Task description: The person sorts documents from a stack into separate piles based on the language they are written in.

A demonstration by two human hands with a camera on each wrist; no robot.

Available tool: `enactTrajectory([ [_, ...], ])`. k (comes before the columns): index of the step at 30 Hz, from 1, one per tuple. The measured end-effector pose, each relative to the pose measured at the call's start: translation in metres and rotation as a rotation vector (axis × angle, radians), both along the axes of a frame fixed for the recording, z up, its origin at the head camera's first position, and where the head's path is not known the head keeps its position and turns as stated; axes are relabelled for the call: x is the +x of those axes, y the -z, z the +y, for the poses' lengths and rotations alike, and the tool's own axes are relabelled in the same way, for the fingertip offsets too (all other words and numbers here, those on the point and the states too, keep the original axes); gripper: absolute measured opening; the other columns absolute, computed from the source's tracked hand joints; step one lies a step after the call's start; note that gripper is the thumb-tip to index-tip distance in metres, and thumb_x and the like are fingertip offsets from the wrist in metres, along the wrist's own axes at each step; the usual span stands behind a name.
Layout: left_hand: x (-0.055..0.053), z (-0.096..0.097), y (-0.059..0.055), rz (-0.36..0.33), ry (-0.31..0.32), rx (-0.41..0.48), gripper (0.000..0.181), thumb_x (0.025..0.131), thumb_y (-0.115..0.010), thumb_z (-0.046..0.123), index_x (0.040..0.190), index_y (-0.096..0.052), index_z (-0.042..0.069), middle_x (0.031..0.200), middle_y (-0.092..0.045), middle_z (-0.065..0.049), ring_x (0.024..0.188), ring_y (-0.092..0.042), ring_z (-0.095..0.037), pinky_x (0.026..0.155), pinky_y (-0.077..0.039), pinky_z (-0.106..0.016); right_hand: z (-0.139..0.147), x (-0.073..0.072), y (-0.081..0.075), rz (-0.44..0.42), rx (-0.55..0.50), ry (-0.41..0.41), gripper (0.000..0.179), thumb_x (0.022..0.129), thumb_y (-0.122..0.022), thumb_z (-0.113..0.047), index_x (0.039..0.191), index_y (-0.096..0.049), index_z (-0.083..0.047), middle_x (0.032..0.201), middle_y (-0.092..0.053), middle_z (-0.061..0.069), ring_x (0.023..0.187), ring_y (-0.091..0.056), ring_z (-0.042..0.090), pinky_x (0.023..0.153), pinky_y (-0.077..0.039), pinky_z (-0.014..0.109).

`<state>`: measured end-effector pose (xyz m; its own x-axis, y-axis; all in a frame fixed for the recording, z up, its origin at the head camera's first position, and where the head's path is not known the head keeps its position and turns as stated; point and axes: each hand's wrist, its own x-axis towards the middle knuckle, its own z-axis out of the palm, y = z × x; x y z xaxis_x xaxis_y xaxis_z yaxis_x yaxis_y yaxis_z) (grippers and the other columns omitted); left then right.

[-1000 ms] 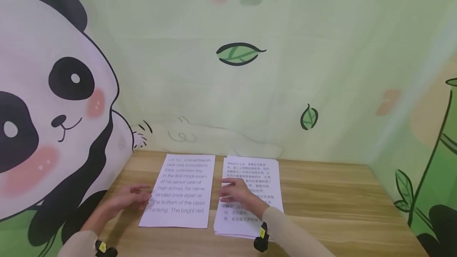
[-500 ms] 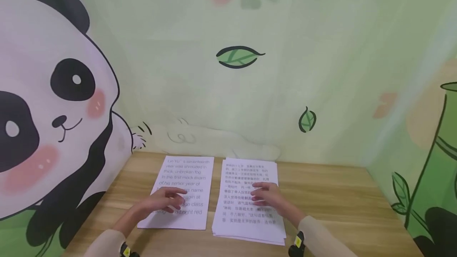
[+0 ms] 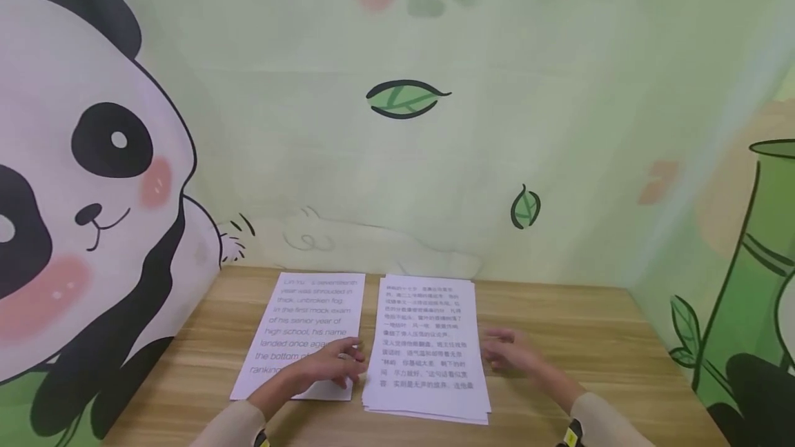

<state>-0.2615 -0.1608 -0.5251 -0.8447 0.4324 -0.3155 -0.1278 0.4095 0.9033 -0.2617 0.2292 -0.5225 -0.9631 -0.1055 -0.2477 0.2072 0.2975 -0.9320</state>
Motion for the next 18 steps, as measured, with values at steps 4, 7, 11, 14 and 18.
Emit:
enactTrajectory([
  [4,-0.003,0.010,-0.002,0.014,-0.004,-0.072,0.067,0.095,-0.066,0.016,0.148,-0.038,-0.013,0.119,-0.061,-0.016,0.087,-0.068,-0.020,0.070,-0.056,-0.030,0.011,0.004,-0.004,0.013,0.040,-0.057,0.050,0.100,-0.058,-0.004,0.141,-0.042,0.020,0.120,-0.066,0.033,0.102,-0.072,0.032,0.088,-0.062,0.041],
  [7,-0.006,0.015,-0.004,0.026,0.008,-0.119,0.062,0.094,-0.065,0.018,0.145,-0.044,-0.012,0.112,-0.064,-0.013,0.083,-0.066,-0.020,0.069,-0.054,-0.029,0.012,0.006,-0.004,0.001,0.060,-0.077,0.051,0.101,-0.056,-0.004,0.141,-0.039,0.022,0.126,-0.063,0.036,0.111,-0.069,0.039,0.093,-0.060,0.044],
  [11,-0.008,0.020,-0.003,0.022,0.014,-0.142,0.058,0.094,-0.065,0.018,0.142,-0.050,-0.011,0.105,-0.068,-0.010,0.074,-0.063,-0.017,0.064,-0.051,-0.026,0.010,0.005,-0.001,-0.021,0.040,-0.055,0.052,0.102,-0.056,-0.005,0.143,-0.038,0.021,0.130,-0.060,0.036,0.119,-0.065,0.043,0.098,-0.058,0.045],
  [14,-0.008,0.024,-0.002,0.011,0.008,-0.147,0.060,0.094,-0.066,0.019,0.143,-0.050,-0.010,0.099,-0.068,-0.009,0.069,-0.059,-0.014,0.061,-0.048,-0.023,0.007,0.003,0.001,-0.030,0.023,-0.040,0.052,0.102,-0.056,-0.005,0.143,-0.039,0.021,0.131,-0.059,0.036,0.121,-0.064,0.043,0.098,-0.058,0.045],
  [18,-0.007,0.028,-0.001,0.005,0.004,-0.142,0.061,0.094,-0.067,0.019,0.145,-0.048,-0.010,0.096,-0.066,-0.009,0.068,-0.058,-0.014,0.060,-0.046,-0.022,0.003,-0.002,0.005,-0.028,0.036,-0.022,0.050,0.100,-0.058,-0.004,0.140,-0.042,0.022,0.128,-0.062,0.035,0.117,-0.067,0.041,0.096,-0.059,0.043],
])
